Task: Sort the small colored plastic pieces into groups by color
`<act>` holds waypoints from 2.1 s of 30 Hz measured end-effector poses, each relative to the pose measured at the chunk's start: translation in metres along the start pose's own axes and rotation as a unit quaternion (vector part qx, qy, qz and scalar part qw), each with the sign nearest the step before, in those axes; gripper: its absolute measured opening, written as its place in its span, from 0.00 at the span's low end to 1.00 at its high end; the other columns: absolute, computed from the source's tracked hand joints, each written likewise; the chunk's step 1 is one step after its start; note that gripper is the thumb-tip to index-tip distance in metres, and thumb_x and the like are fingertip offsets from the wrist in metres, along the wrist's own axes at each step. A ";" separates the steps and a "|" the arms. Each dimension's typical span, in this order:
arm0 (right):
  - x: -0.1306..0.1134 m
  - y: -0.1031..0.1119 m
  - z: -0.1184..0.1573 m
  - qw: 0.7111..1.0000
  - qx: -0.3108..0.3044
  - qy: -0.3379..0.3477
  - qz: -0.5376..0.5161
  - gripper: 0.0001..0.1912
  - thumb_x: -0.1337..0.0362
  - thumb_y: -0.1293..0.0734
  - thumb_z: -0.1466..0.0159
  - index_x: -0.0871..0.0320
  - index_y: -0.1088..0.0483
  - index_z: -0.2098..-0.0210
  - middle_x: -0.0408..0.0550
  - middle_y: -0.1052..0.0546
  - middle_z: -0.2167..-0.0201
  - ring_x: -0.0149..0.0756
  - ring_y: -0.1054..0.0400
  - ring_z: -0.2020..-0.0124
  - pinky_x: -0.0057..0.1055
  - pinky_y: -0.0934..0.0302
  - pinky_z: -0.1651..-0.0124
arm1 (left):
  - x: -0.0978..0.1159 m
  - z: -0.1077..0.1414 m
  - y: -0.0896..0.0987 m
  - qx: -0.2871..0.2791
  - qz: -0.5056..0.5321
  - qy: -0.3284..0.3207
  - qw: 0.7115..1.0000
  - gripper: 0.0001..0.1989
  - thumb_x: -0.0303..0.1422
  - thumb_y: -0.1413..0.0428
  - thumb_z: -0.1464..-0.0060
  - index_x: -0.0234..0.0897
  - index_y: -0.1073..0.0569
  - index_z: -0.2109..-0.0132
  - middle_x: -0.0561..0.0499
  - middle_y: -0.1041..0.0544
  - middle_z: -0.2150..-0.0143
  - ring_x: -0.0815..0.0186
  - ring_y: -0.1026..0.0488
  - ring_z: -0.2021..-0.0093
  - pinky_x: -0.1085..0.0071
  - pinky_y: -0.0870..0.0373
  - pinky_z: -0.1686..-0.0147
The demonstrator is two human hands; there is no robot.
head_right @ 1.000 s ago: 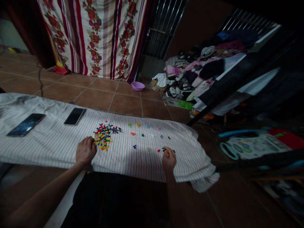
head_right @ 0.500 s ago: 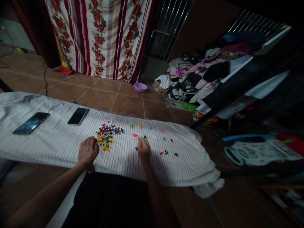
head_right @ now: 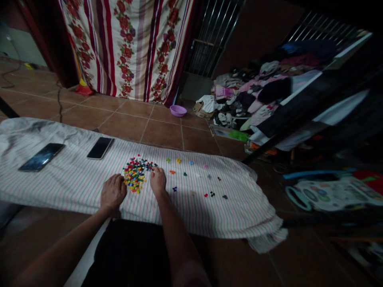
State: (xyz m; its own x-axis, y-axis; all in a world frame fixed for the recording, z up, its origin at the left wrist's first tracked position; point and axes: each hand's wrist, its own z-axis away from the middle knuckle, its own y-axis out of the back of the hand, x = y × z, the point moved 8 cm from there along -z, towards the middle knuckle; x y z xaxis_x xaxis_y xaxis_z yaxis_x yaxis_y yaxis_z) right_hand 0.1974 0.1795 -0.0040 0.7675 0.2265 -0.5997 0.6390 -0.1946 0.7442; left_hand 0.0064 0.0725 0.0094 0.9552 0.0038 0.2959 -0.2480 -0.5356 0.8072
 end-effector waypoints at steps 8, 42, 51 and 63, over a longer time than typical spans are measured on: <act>-0.006 -0.007 0.003 0.995 -0.024 -0.046 0.085 0.10 0.70 0.40 0.35 0.54 0.29 0.59 0.49 0.28 0.59 0.38 0.34 0.57 0.32 0.40 0.55 | 0.000 0.000 0.003 0.015 0.004 -0.002 1.000 0.12 0.32 0.54 0.43 0.35 0.30 0.55 0.40 0.26 0.51 0.54 0.32 0.47 0.57 0.38 0.47; 0.021 0.065 0.049 0.997 -0.018 0.069 -0.024 0.11 0.69 0.41 0.36 0.55 0.27 0.60 0.46 0.25 0.64 0.33 0.30 0.62 0.28 0.37 0.55 | 0.006 -0.004 0.010 -0.019 -0.025 -0.016 0.999 0.15 0.34 0.57 0.43 0.33 0.31 0.55 0.40 0.25 0.55 0.56 0.30 0.54 0.61 0.37 0.53; 0.157 0.185 0.020 0.984 0.172 -0.035 0.010 0.13 0.67 0.41 0.42 0.58 0.26 0.65 0.49 0.24 0.67 0.36 0.30 0.65 0.31 0.35 0.57 | 0.004 -0.003 0.007 -0.026 -0.029 -0.016 0.999 0.16 0.35 0.57 0.42 0.33 0.31 0.53 0.40 0.26 0.53 0.55 0.30 0.52 0.59 0.36 0.53; 0.279 0.243 -0.004 0.944 0.128 -0.248 0.178 0.17 0.72 0.41 0.43 0.60 0.22 0.62 0.51 0.21 0.65 0.38 0.29 0.62 0.29 0.38 0.56 | 0.003 -0.001 0.003 -0.017 -0.038 -0.039 0.998 0.15 0.34 0.56 0.43 0.33 0.31 0.53 0.39 0.26 0.52 0.55 0.30 0.51 0.58 0.36 0.52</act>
State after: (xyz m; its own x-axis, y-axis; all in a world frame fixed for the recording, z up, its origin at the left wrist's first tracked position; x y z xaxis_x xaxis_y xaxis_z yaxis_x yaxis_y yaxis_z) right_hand 0.5671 0.1988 0.0106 0.8250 -0.3585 -0.4368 0.2791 -0.4136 0.8666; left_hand 0.0079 0.0712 0.0133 0.9807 -0.0234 0.1942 -0.1790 -0.5067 0.8433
